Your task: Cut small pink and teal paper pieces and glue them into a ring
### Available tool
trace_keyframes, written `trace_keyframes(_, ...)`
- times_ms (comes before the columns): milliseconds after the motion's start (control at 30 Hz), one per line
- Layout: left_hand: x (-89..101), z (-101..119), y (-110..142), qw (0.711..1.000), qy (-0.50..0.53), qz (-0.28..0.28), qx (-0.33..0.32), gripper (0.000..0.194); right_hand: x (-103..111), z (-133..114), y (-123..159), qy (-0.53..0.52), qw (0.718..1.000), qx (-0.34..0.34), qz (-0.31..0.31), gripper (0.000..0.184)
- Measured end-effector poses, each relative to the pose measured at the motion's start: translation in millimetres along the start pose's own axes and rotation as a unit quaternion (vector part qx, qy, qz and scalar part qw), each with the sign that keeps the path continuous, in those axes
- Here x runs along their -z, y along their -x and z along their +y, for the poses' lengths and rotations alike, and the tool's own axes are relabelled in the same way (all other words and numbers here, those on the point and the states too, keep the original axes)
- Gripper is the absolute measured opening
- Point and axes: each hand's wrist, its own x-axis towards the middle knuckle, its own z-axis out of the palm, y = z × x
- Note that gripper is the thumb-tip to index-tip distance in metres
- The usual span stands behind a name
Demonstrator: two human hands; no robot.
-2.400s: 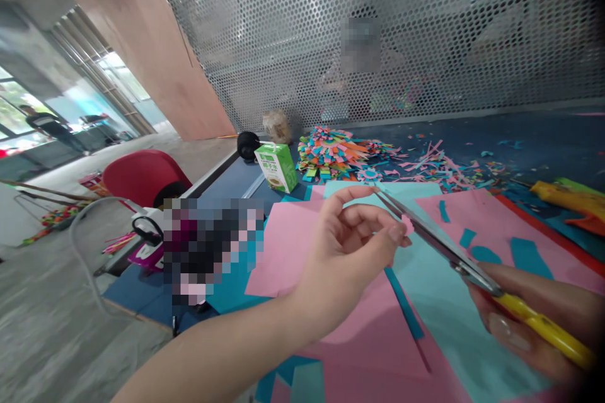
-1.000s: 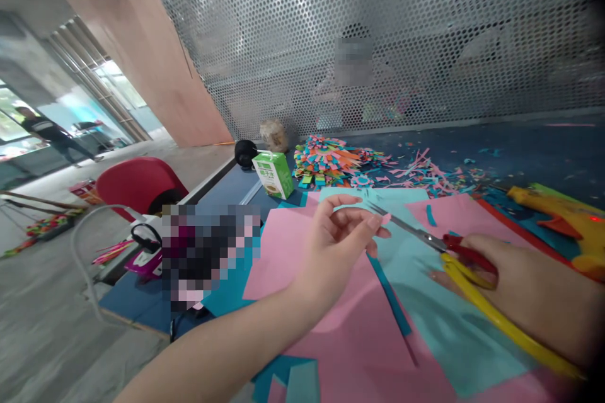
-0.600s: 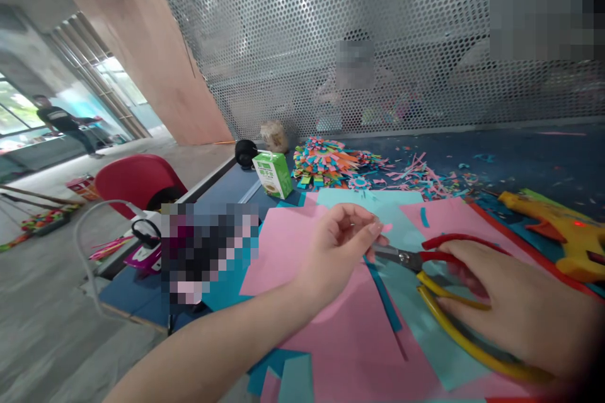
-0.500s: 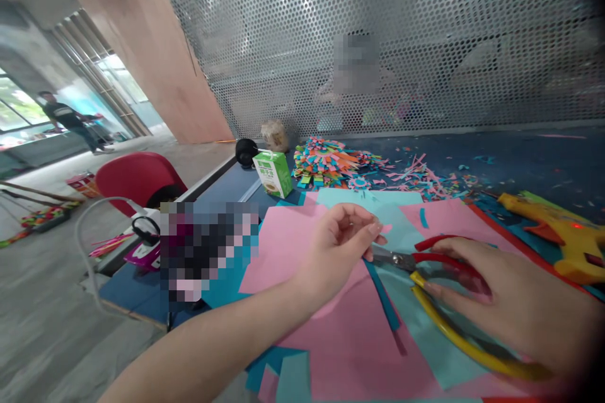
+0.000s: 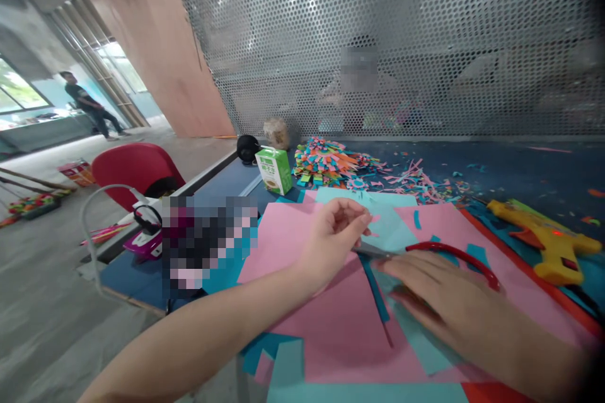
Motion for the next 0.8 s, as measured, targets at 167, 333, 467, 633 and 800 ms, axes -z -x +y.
trace_keyframes(167, 4.5, 3.5, -6.6, 0.998, 0.002, 0.048, -0.028, 0.020, -9.4, -2.4, -7.9, 0.004, 0.999, 0.044, -0.016, 0.030)
trace_keyframes(333, 9.2, 5.3, -10.6, 0.997, 0.008, 0.074, -0.028, 0.014, -20.9, -0.8, -23.7, 0.010, 0.998, 0.060, -0.025, 0.034)
trace_keyframes(467, 12.3, 6.8, -15.3, 0.995, 0.020, 0.092, -0.034, 0.015, -29.9, -4.2, -32.8, 0.022, 0.995, 0.090, -0.032, 0.039)
trace_keyframes(633, 14.0, 9.6, -19.8, 0.992, 0.036, 0.111, -0.046, 0.014, -29.8, 3.4, -33.1, 0.040, 0.995, 0.083, -0.026, 0.033)
trace_keyframes(800, 12.5, 8.5, -19.0, 0.992, 0.049, 0.108, -0.037, 0.015, -22.4, 11.3, -27.5, 0.054, 0.997, 0.048, -0.010, 0.030)
